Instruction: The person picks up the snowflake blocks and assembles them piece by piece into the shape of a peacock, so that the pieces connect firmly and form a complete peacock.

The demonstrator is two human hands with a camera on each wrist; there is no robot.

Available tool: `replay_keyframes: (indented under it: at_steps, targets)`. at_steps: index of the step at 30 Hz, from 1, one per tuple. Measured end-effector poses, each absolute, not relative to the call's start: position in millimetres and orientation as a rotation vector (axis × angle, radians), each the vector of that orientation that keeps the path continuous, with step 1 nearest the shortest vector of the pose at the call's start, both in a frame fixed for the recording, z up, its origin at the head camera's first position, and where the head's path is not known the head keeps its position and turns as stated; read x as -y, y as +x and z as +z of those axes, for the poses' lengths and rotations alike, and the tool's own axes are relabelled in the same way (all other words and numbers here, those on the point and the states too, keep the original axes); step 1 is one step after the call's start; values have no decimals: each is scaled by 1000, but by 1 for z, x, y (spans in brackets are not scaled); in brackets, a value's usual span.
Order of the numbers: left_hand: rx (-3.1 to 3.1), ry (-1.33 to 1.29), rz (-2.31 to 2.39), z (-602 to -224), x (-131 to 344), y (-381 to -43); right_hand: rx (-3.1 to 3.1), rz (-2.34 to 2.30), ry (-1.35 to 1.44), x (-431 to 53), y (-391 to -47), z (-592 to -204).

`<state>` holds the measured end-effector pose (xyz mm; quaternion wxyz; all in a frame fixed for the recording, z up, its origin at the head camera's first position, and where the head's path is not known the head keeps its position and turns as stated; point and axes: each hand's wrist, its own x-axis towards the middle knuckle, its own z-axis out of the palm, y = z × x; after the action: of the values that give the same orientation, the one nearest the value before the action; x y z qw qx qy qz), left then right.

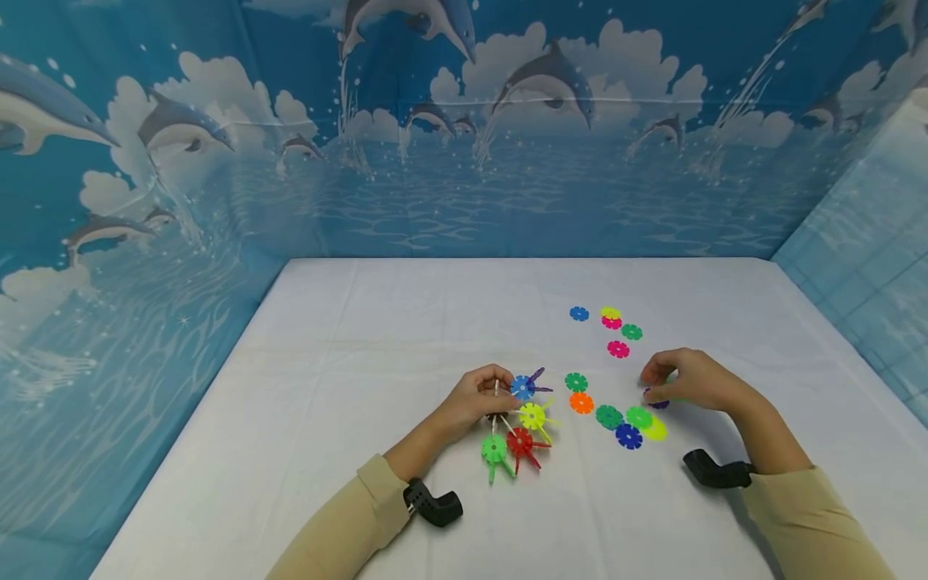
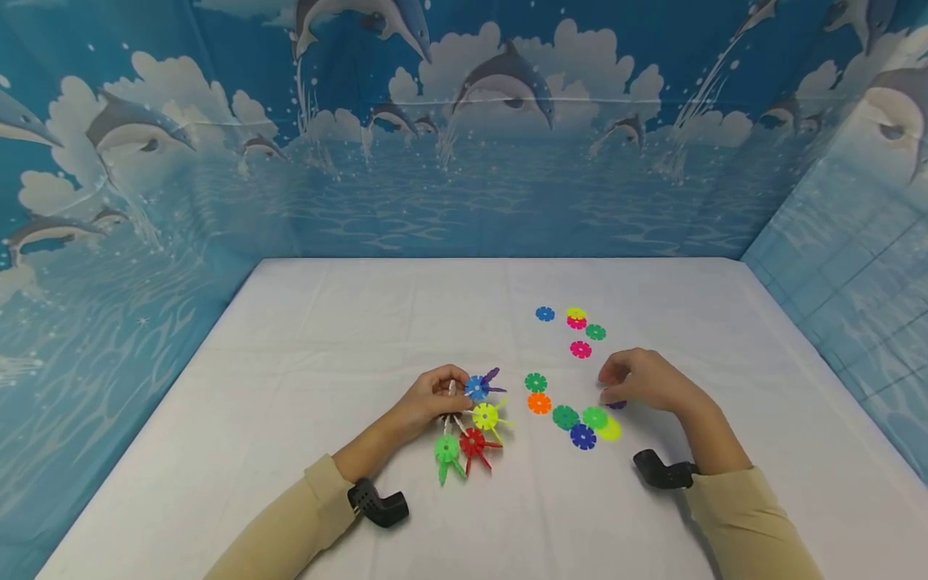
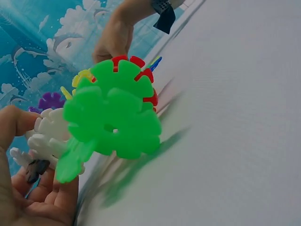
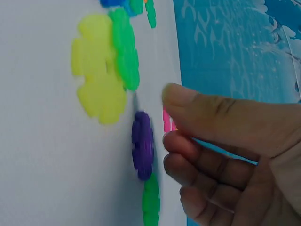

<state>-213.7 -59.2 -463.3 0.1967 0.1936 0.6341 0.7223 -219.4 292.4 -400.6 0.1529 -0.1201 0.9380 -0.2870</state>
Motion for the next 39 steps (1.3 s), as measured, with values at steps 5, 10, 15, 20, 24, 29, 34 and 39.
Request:
replay_keyframes:
  at_steps: [5,10,15,20,24,29,34,39]
  targets:
    - [-1747,530,2073,-465,58,-215,-2652,-764,-305,-300,-220,-401]
    - [-1676,490,2142,-466,58,-215,-2633,-753,-298,-305,-221,-404]
    - [-1629,477,2184,-467,58,-217,-2620,-765,-306,-307,-223,-407]
    - [-1611,474,2182,-467,60,-218,-2610,-815,-366,-306,-224,-408]
    - [-1593,471,2164,-466,60,-218,-2616,-909,-417,-300,-224,-409]
    - [-1557,471,2160,-466,61,-218,-2602,-1123,-453,-278,-225,-409]
    - [-1591,515,2130,-467,61,-218,-2568,-1256,-508,-248,-228,-405]
    - [-1616,530,2103,-467,61,-219,-2523,-1341,-607,-223,-229,-401]
